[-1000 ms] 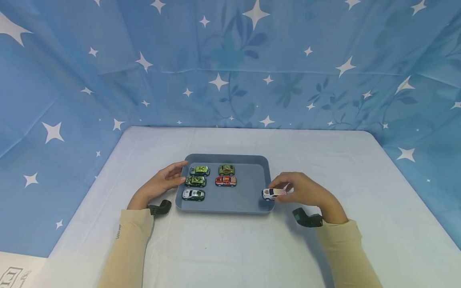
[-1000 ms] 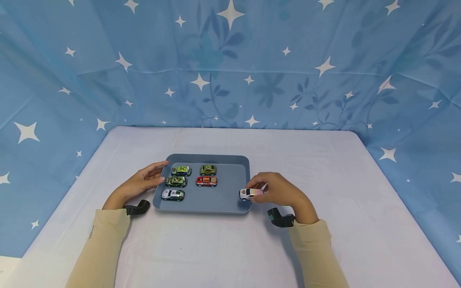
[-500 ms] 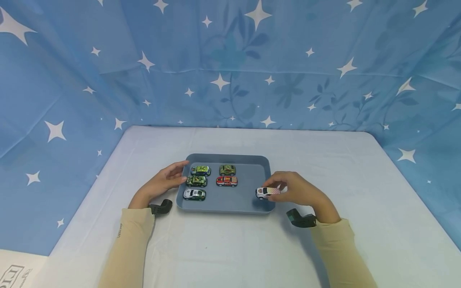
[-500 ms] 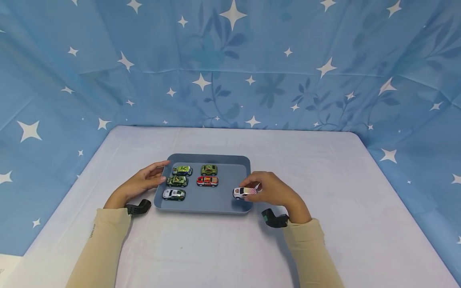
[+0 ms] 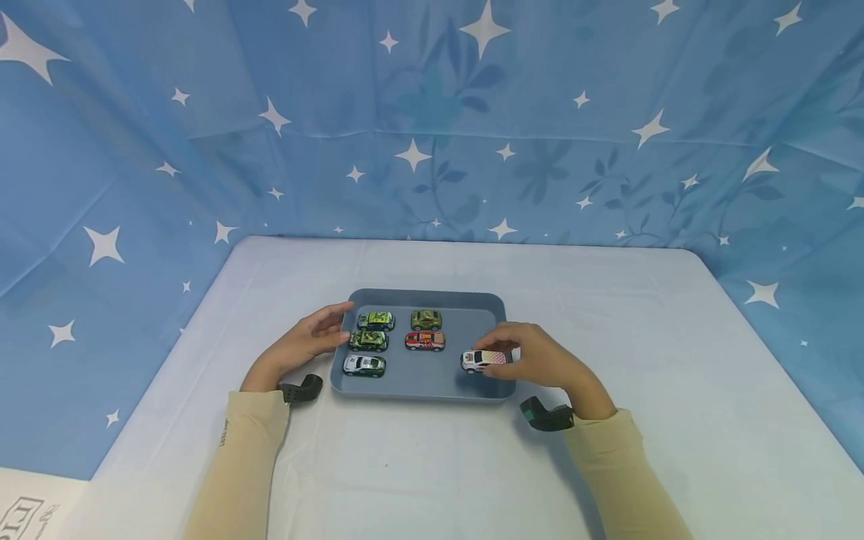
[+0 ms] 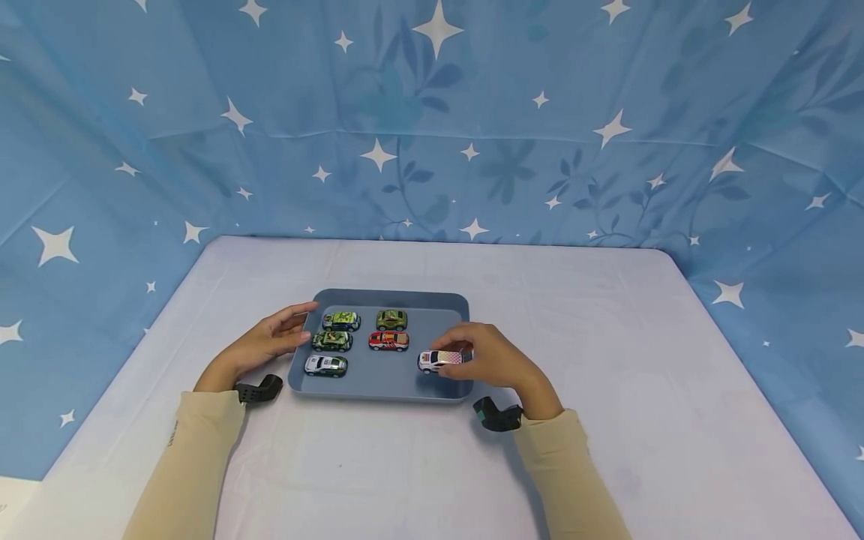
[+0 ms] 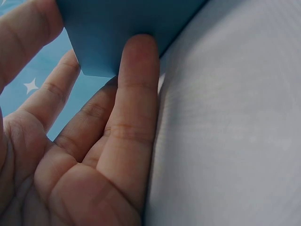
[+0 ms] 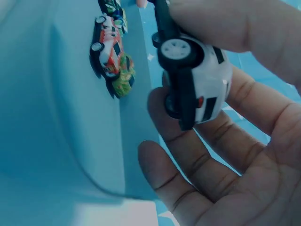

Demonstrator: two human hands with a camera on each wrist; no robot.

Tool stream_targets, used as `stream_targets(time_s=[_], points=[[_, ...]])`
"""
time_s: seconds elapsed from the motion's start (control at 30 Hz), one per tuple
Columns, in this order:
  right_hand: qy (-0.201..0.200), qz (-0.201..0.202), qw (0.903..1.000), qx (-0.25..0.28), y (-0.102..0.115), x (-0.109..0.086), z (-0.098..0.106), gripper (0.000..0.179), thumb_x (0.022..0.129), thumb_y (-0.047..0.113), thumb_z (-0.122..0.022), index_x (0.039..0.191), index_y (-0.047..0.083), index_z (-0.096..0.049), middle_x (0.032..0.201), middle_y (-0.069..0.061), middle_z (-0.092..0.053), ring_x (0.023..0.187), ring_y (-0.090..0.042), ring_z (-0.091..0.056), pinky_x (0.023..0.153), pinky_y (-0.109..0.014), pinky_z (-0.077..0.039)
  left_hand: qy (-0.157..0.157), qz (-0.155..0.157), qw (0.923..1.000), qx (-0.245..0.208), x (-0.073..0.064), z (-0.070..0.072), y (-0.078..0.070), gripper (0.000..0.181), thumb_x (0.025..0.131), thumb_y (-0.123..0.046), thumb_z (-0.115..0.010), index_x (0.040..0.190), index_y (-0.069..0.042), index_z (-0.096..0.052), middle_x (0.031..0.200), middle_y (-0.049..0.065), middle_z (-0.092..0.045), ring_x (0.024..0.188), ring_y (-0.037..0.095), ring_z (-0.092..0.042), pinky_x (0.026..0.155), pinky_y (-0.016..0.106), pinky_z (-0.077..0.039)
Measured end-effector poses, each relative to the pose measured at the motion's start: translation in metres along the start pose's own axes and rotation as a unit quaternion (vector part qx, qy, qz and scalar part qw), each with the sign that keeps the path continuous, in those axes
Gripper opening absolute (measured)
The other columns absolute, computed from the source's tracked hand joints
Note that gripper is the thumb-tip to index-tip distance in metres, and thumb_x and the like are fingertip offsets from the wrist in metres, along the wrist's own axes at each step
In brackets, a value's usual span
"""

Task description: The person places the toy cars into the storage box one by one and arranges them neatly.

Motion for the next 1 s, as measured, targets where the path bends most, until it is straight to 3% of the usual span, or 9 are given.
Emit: stream_targets(time_s=[0.37, 0.63, 1.0], points=[[-0.019, 0.018, 0.9987, 0.044, 0.004, 0.013, -0.015, 0.029, 0.092, 0.001, -0.084, 0.119, -0.005, -0.077, 0.108, -0.009, -0.075, 0.097, -0.017, -0.068, 0.089, -0.034, -0.06, 0.003, 0.001, 1.0, -0.005, 0.0, -0.001, 0.0, 0.073, 0.109, -0.023, -0.067, 0.17, -0.004, -0.032, 0.174, 0.029, -0.024, 0.159, 0.054, -0.025, 0.125, 0.065, -0.031], [-0.014, 0.006, 0.9974, 0.071, 0.005, 0.019, -0.025, 0.029, 0.092, 0.0, -0.083, 0.12, -0.006, -0.077, 0.111, -0.012, -0.077, 0.098, -0.019, -0.07, 0.092, -0.034, -0.06, 0.001, 0.003, 1.0, -0.003, 0.0, 0.0, 0.0, 0.072, 0.109, -0.022, -0.067, 0.17, -0.004, -0.032, 0.174, 0.029, -0.025, 0.159, 0.054, -0.025, 0.125, 0.065, -0.031], [-0.047, -0.025, 0.9957, 0.076, 0.004, 0.029, -0.034, 0.027, 0.09, 0.001, -0.086, 0.115, -0.002, -0.079, 0.111, -0.01, -0.077, 0.097, -0.018, -0.067, 0.091, -0.034, -0.058, 0.0, 0.001, 1.0, -0.004, -0.001, -0.001, -0.002, 0.071, 0.109, -0.021, -0.066, 0.169, -0.004, -0.032, 0.174, 0.029, -0.024, 0.159, 0.055, -0.024, 0.125, 0.066, -0.03]])
Point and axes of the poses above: each hand's wrist, its own x-axis towards the middle knuckle, its own z-axis out of the back of the hand, y = z × x, the point moved 10 cm from there along x, towards the middle knuckle
